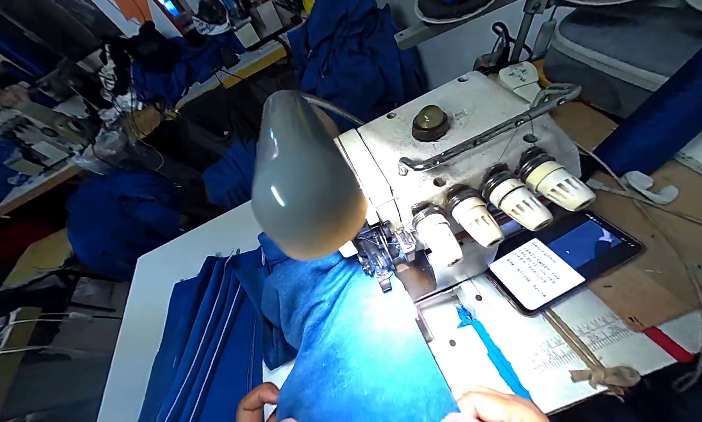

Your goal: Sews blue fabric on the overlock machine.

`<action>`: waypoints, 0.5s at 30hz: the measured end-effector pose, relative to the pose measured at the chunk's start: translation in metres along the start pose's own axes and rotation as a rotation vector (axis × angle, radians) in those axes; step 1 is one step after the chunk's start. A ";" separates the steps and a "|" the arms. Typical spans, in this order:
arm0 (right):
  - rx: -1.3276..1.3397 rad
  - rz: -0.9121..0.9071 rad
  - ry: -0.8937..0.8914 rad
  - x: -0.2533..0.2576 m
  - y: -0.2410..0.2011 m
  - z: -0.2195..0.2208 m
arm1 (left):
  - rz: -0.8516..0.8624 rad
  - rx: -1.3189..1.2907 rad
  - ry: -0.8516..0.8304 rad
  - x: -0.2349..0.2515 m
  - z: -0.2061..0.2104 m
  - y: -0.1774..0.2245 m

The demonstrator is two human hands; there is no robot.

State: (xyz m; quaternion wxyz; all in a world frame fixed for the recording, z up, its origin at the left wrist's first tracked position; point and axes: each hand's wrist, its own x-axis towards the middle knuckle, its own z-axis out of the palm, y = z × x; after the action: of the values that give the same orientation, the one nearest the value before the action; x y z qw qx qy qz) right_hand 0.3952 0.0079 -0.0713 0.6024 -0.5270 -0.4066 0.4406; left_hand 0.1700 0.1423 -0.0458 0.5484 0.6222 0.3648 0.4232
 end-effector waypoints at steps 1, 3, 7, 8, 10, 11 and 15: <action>-0.003 0.006 0.019 0.008 0.000 0.001 | -0.028 -0.013 0.007 0.004 0.001 0.001; -0.005 -0.002 0.060 0.023 0.001 0.004 | -0.068 -0.029 0.010 0.014 0.003 0.003; -0.066 -0.123 0.104 0.055 0.015 0.006 | -0.114 0.077 0.079 0.037 0.009 0.002; -0.100 -0.096 0.115 0.059 0.015 0.006 | -0.144 0.109 0.083 0.038 0.008 -0.002; -0.107 -0.088 0.117 0.061 0.015 0.007 | -0.273 0.130 0.016 0.033 0.003 -0.004; -0.063 -0.106 0.100 0.059 0.015 0.007 | -0.318 0.121 -0.046 0.030 -0.003 -0.005; -0.017 -0.131 -0.027 0.032 0.015 -0.005 | -0.157 0.168 -0.142 0.038 -0.039 -0.001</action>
State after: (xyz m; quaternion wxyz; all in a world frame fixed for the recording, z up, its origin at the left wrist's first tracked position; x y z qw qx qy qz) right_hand 0.4077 0.0375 -0.0863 0.6197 -0.4986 -0.4520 0.4038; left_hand 0.1479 0.1920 -0.0403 0.5503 0.6637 0.4069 0.3019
